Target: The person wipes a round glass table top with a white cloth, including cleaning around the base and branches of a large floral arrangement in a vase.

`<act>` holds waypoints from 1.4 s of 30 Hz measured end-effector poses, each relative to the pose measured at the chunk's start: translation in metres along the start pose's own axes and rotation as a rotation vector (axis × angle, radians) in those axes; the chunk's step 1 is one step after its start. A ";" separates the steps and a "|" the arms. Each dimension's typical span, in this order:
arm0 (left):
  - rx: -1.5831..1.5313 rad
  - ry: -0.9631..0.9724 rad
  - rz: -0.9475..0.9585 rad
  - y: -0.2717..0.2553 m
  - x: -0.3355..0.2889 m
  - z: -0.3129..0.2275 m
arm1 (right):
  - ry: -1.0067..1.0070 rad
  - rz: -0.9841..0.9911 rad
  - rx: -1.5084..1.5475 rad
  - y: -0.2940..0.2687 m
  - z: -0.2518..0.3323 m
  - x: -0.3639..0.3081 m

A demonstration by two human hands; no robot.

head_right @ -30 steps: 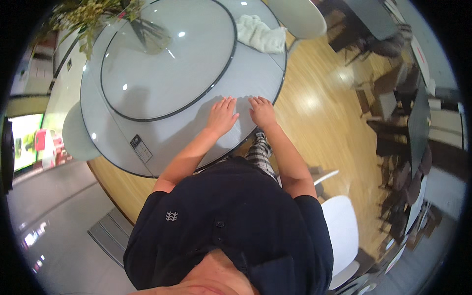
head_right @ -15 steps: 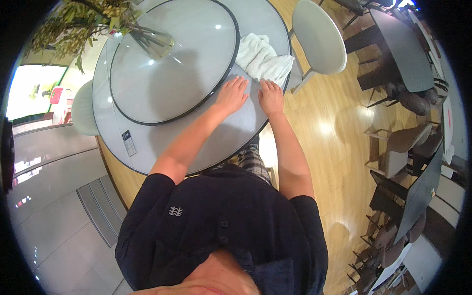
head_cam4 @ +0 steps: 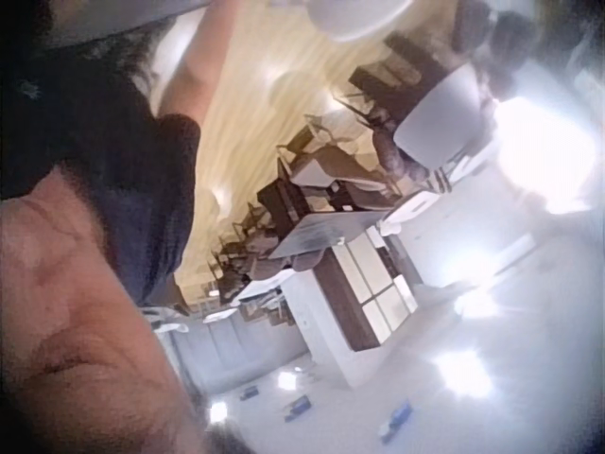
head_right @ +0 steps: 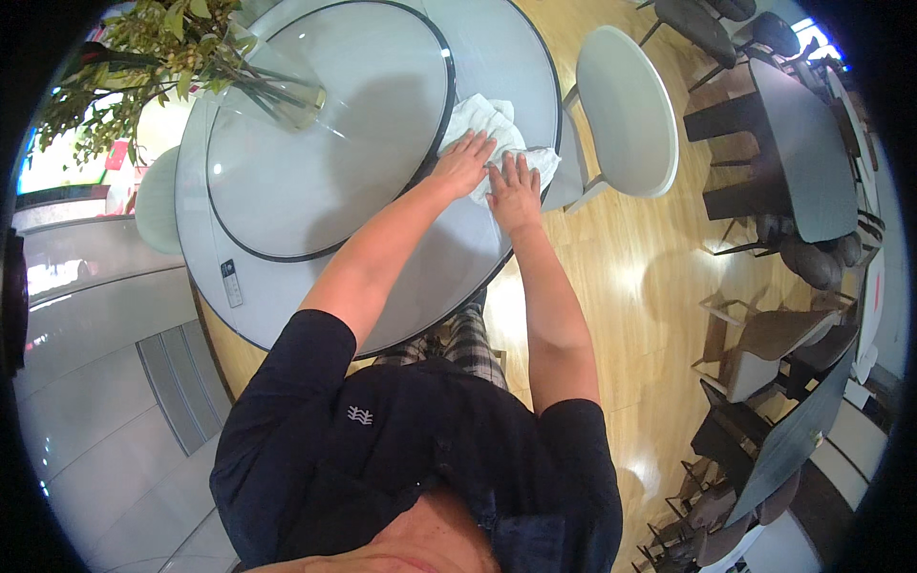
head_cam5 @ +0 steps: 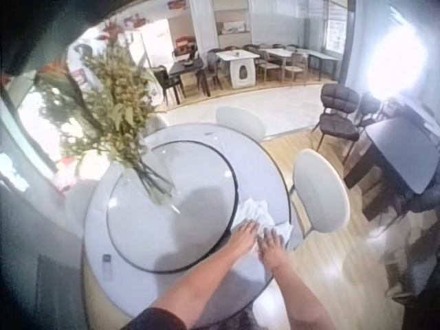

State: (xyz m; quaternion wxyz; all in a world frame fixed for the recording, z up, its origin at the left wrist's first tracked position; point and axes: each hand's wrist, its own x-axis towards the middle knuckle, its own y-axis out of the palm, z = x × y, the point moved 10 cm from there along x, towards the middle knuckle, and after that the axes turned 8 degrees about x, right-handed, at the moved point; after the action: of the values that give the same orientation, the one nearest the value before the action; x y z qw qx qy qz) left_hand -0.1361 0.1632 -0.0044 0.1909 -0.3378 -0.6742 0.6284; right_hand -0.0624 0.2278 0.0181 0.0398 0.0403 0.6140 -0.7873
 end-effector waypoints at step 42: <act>-0.199 -0.106 0.076 -0.014 -0.013 -0.058 | 0.079 0.146 0.001 -0.021 -0.049 -0.053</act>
State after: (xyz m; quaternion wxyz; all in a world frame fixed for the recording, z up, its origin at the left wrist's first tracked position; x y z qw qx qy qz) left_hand -0.0903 0.1963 0.0197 0.0966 -0.3466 -0.7291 0.5821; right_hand -0.0115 0.2811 0.0326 0.0730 0.1160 0.6100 -0.7805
